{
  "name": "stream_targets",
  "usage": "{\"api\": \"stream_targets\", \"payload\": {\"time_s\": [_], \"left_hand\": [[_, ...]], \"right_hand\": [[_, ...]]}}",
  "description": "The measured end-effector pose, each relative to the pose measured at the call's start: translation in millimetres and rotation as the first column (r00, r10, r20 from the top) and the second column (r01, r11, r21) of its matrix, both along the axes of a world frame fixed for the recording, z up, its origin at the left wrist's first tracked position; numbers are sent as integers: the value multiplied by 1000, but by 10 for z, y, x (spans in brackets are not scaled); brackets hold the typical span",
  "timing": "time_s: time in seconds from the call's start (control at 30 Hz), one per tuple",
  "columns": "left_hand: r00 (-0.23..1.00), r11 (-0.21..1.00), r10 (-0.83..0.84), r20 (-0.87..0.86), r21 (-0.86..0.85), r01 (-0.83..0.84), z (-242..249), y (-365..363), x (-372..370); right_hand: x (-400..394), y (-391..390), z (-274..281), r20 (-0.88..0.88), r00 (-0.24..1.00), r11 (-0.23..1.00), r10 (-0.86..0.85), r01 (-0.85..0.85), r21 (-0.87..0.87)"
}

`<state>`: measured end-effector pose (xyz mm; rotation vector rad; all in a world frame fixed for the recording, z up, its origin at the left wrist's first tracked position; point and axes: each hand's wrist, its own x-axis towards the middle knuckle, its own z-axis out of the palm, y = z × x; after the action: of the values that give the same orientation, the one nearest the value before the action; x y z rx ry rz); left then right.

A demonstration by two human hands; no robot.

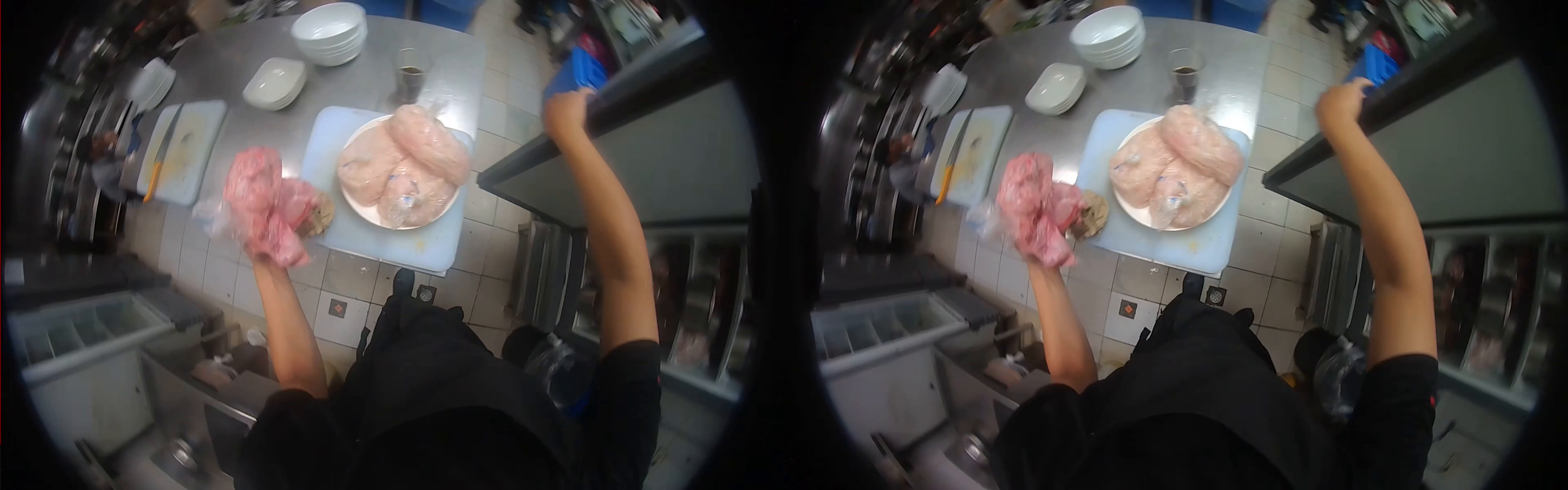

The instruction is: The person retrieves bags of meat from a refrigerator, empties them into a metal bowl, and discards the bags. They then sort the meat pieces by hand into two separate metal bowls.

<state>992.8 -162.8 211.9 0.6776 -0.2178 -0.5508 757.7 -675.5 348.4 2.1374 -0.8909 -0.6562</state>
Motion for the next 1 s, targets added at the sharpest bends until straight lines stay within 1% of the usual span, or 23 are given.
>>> {"api": "stream_targets", "payload": {"time_s": [0.03, 0.07, 0.1, 0.13, 0.2, 0.23, 0.27, 0.3, 0.33, 0.4, 0.43, 0.47, 0.5, 0.53, 0.57, 0.63, 0.73, 0.8, 0.83, 0.9, 0.93, 0.97, 1.0], "left_hand": [[1000, 1000, -6, -23, 31, 6, -53, -45, -19], [998, 998, -24, -50, 64, 27, -113, -115, -30], [996, 993, -45, -76, 101, 53, -173, -187, -67], [991, 986, -85, -103, 134, 98, -237, -305, -106], [972, 957, -191, -141, 196, 216, -353, -629, -216], [956, 933, -247, -159, 226, 279, -415, -837, -305], [938, 903, -305, -168, 261, 340, -469, -1056, -410], [918, 871, -358, -171, 292, 395, -490, -1249, -525], [899, 840, -404, -168, 321, 438, -490, -1405, -631], [863, 788, -485, -139, 359, 501, -440, -1671, -880], [840, 762, -527, -128, 366, 534, -408, -1794, -1031], [814, 734, -570, -114, 375, 566, -378, -1918, -1156], [779, 697, -620, -100, 385, 604, -338, -2062, -1324], [733, 652, -674, -94, 389, 650, -309, -2186, -1479], [685, 608, -722, -94, 385, 694, -243, -2243, -1638], [577, 502, -812, -92, 393, 770, -182, -2380, -2103], [343, 279, -934, -97, 398, 874, -85, -2533, -2992], [129, 75, -986, -108, 406, 911, -48, -2606, -3774], [8, -36, -994, -105, 409, 912, 4, -2634, -4218], [-288, -291, -955, -75, 433, 853, 76, -2616, -5154], [-470, -419, -883, -6, 460, 782, 121, -2572, -5652], [-711, -507, -657, 251, 550, 663, 169, -2526, -6164], [-755, -418, -231, 613, 638, 646, 205, -2450, -6707]], "right_hand": [[39, 56, -8, -57, 996, 998, -63, 65, 24], [-1, 143, -48, -88, 995, 999, -43, 45, 30], [-75, 152, -200, -67, 998, 1000, -12, 14, 28], [-108, 406, -97, -9, 996, 988, -89, 89, 126], [-279, 728, -295, -215, 968, 988, -127, 142, 58], [-367, 835, -490, -335, 921, 979, -200, 202, -30], [-537, 1048, -454, -262, 944, 979, -201, 206, -8], [-755, 1321, -258, -226, 959, 977, -173, 197, 87], [-1027, 1662, 58, -4, 980, 952, -197, 193, 236], [-1504, 1972, 112, 169, 949, 917, -266, 196, 347], [-1779, 2050, 140, 293, 880, 848, -375, 198, 492], [-2051, 2132, 153, 395, 780, 767, -485, 162, 621], [-2325, 2243, 146, 473, 648, 679, -597, 94, 728], [-2631, 2382, 103, 561, 495, 647, -663, 1, 763], [-2790, 2641, 189, 622, 332, 630, -710, -97, 771], [-3269, 3045, -66, 739, 76, 706, -669, -246, 664], [-4014, 3714, -204, 732, -302, 785, -611, -354, 508], [-4426, 4204, -184, 525, -591, 784, -612, -366, 502], [-4598, 4415, -155, 396, -714, 791, -578, -371, 486], [-4960, 4788, -119, 395, -763, 803, -511, -261, 536], [-5163, 4932, -122, 398, -779, 799, -485, -209, 564], [-5323, 5043, -230, 452, -819, 848, -354, -77, 525], [-5445, 5139, -419, 500, -837, 875, -223, 54, 481]]}}
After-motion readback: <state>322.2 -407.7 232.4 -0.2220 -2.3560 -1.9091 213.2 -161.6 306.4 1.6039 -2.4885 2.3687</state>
